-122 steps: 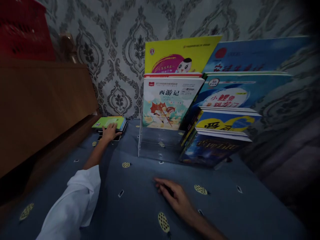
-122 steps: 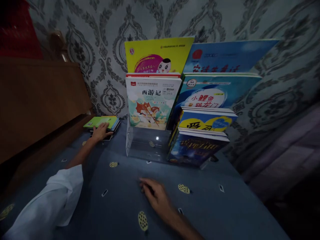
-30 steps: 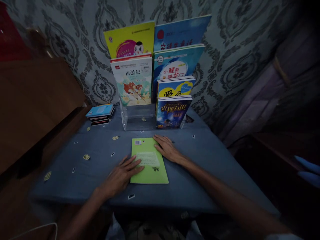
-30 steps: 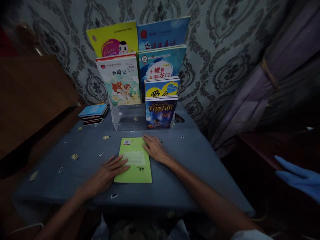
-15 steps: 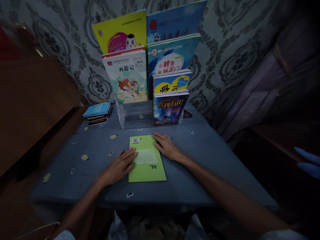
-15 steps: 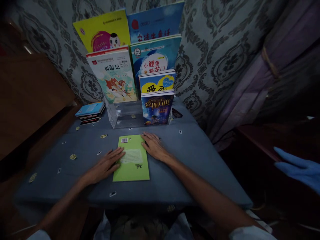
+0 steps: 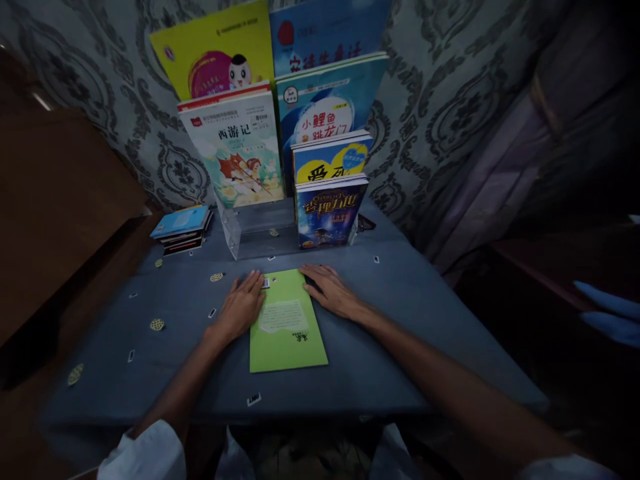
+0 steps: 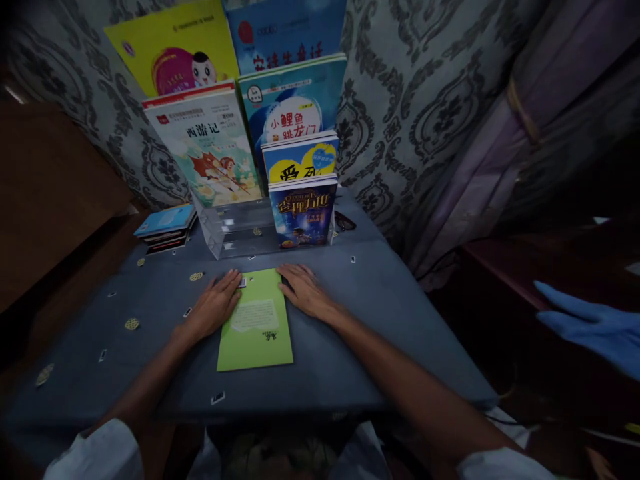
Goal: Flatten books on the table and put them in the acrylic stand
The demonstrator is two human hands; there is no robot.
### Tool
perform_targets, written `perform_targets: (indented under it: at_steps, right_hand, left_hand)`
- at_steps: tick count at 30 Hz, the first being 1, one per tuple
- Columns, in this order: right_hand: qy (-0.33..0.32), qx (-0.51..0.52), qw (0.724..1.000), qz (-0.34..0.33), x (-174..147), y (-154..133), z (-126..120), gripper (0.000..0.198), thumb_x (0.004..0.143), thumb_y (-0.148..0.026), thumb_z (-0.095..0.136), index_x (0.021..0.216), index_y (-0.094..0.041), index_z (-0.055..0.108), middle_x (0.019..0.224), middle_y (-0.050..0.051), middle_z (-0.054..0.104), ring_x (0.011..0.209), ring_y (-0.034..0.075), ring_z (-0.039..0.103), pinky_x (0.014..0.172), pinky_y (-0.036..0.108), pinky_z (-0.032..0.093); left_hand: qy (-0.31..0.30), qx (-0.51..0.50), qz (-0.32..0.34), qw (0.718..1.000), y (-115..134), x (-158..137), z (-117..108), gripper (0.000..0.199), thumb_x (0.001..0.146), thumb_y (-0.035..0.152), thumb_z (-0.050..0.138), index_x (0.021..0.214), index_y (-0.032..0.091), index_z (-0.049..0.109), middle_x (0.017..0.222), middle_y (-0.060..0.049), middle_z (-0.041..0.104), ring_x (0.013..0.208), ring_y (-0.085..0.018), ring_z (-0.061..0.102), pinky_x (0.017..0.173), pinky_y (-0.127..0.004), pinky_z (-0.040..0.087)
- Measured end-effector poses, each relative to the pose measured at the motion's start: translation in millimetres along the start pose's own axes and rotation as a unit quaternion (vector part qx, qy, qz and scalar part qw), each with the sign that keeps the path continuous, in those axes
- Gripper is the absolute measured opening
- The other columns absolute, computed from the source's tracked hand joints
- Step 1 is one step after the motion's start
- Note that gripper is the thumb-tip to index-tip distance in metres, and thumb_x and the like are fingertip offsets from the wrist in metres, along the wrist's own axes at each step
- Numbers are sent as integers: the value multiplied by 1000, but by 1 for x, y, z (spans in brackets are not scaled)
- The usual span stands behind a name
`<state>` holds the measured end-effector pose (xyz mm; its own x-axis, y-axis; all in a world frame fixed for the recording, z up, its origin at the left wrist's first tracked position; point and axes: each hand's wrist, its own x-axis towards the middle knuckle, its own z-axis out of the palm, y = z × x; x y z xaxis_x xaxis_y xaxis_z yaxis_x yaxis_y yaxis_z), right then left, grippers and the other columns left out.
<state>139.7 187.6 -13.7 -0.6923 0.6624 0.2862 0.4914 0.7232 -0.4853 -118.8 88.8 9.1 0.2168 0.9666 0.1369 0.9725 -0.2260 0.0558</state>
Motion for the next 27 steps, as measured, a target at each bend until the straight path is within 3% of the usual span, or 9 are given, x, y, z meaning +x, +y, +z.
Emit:
perform_targets:
  at_steps: [13, 17, 27]
  right_hand:
    - [22, 4, 1000, -17, 2, 7, 0, 49, 99, -32, 44, 147, -21, 47, 145, 14, 56, 137, 28, 49, 114, 55, 34]
    - [27, 10, 999, -19, 2, 8, 0, 50, 98, -31, 45, 147, -21, 47, 144, 14, 57, 136, 28, 49, 113, 54, 35]
    - [52, 25, 998, -18, 4, 17, 7, 47, 96, -24, 42, 142, -18, 51, 139, 15, 60, 132, 27, 53, 111, 53, 39]
  left_hand:
    - [-15, -44, 112, 993, 50, 46, 10, 54, 105, 42, 29, 153, 17, 34, 160, -12, 35, 150, -23, 29, 122, -48, 25]
    - [-28, -54, 118, 991, 53, 51, 8, 56, 105, 43, 29, 153, 13, 35, 160, -13, 33, 151, -23, 27, 122, -47, 25]
    - [-28, -89, 164, 982, 50, 48, 5, 47, 106, 36, 30, 148, 20, 45, 156, -8, 42, 149, -20, 31, 123, -46, 24]
